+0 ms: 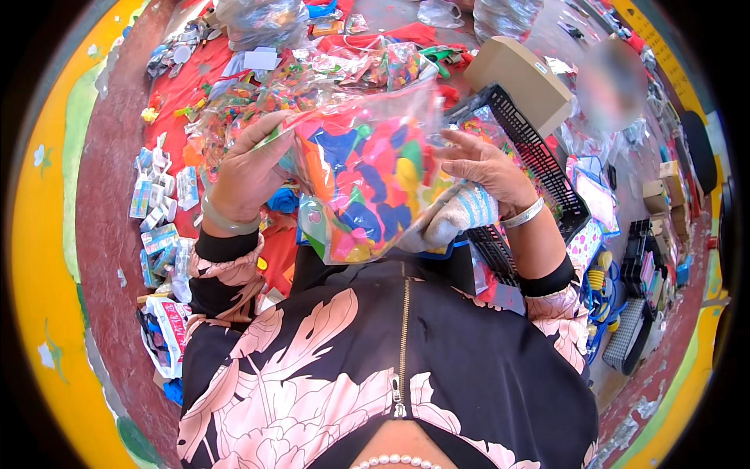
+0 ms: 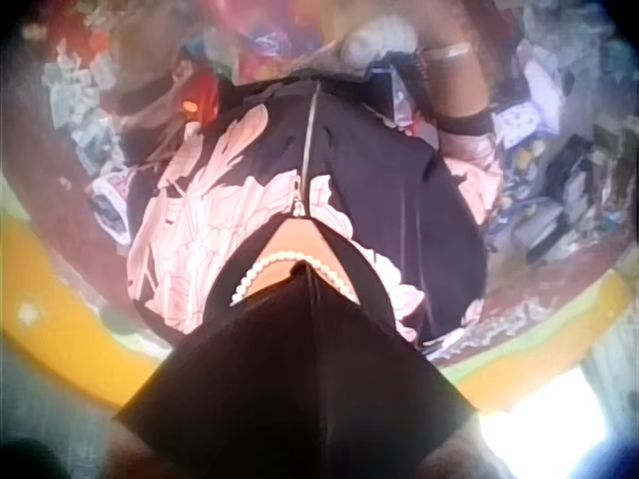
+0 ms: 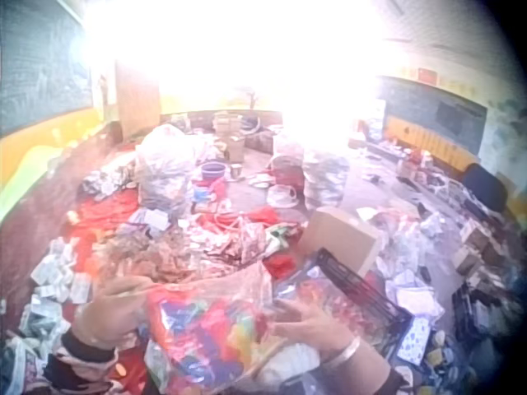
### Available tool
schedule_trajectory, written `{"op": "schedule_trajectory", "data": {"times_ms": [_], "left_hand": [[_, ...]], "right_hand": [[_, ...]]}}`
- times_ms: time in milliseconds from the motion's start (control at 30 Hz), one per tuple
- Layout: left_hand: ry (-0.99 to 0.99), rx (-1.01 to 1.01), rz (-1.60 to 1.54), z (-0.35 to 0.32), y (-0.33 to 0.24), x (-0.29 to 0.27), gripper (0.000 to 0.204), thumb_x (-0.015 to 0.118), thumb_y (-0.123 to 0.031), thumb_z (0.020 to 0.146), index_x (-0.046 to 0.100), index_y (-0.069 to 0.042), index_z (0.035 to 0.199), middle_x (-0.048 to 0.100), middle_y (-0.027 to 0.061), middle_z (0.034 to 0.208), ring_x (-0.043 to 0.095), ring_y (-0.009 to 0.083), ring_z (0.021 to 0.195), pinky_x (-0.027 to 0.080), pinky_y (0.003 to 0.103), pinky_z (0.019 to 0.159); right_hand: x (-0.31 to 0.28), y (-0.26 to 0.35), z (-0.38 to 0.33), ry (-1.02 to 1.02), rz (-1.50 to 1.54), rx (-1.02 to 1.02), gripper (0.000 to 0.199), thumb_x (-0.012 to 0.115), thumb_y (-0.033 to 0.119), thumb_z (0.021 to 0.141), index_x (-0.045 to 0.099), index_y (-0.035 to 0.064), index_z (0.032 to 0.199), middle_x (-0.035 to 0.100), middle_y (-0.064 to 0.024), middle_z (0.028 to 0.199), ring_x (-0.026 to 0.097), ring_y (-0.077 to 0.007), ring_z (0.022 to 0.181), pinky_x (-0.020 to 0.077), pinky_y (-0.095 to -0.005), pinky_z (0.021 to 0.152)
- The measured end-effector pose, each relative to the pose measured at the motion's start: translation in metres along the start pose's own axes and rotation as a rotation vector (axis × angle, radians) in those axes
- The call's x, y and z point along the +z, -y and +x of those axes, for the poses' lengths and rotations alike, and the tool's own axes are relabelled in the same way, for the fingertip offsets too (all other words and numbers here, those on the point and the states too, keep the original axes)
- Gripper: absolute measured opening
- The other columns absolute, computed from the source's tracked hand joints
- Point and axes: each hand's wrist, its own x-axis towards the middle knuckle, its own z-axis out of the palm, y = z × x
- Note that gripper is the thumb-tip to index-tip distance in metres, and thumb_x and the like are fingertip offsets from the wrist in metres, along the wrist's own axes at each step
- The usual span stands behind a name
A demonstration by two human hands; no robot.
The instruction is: The person repeatedly picks up small, colorful plastic-wrapped packages from a cluttered floor, wipes them with a cloth, and places them into a black basket. The person handles the items one at a time, bending over to reach the pile and standing to deposit them.
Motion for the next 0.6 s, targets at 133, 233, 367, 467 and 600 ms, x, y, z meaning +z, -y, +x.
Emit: {"op": "schedule_trajectory", "data": {"times_ms": [133, 233, 367, 467, 600], "left_hand": [[0.171, 0.439, 0.999, -0.002, -0.011, 0.003, 0.027, 0.048, -0.002, 0.093, 0.053, 0.004, 0.119, 0.059, 0.0115, 0.115, 0.057, 0.0232, 0.107, 0.047, 0.034, 0.089], [0.19, 0.387, 1.035, -0.007, -0.012, 0.012, 0.029, 0.056, 0.003, 0.087, 0.055, 0.002, 0.117, 0.059, 0.0114, 0.114, 0.058, 0.0204, 0.104, 0.046, 0.031, 0.089], [0.026, 0.188, 0.696, -0.014, -0.007, 0.01, 0.03, 0.061, 0.002, 0.085, 0.057, 0.002, 0.115, 0.061, 0.0109, 0.11, 0.058, 0.0193, 0.103, 0.047, 0.029, 0.087], [-0.129, -0.002, 0.848, -0.008, -0.015, 0.007, 0.021, 0.058, -0.008, 0.09, 0.057, 0.002, 0.109, 0.063, 0.0073, 0.095, 0.061, 0.0155, 0.089, 0.048, 0.027, 0.076], [-0.243, -0.178, 0.685, 0.009, -0.008, -0.004, 0.029, 0.049, -0.03, 0.096, 0.058, -0.003, 0.095, 0.059, -0.0005, 0.069, 0.054, 0.0074, 0.055, 0.041, 0.02, 0.047]], "right_hand": [[0.007, -0.006, 0.001, 0.048, 0.155, 0.166, 0.023, 0.061, 0.023, 0.089, 0.063, -0.0002, 0.089, 0.067, -0.0111, 0.09, 0.063, -0.0139, 0.075, 0.0524, -0.0287, 0.07], [-0.001, -0.014, 0.005, 0.05, 0.114, 0.261, 0.026, 0.063, 0.018, 0.087, 0.062, -0.0043, 0.102, 0.066, -0.0088, 0.091, 0.063, -0.0136, 0.075, 0.0524, -0.0269, 0.067], [-0.004, -0.024, 0.004, 0.054, 0.171, 0.213, 0.012, 0.059, -0.001, 0.079, 0.062, -0.0044, 0.09, 0.066, -0.0119, 0.087, 0.064, -0.0178, 0.073, 0.0532, -0.0277, 0.068], [-0.004, -0.015, -0.006, 0.039, 0.194, 0.218, 0.014, 0.056, -0.005, 0.077, 0.061, -0.004, 0.09, 0.066, -0.0112, 0.085, 0.064, -0.0175, 0.073, 0.0535, -0.0273, 0.069], [-0.013, -0.005, -0.017, 0.063, 0.169, 0.24, 0.01, 0.059, -0.003, 0.079, 0.061, -0.0034, 0.089, 0.065, -0.0121, 0.084, 0.065, -0.0186, 0.071, 0.0541, -0.0282, 0.066]]}}
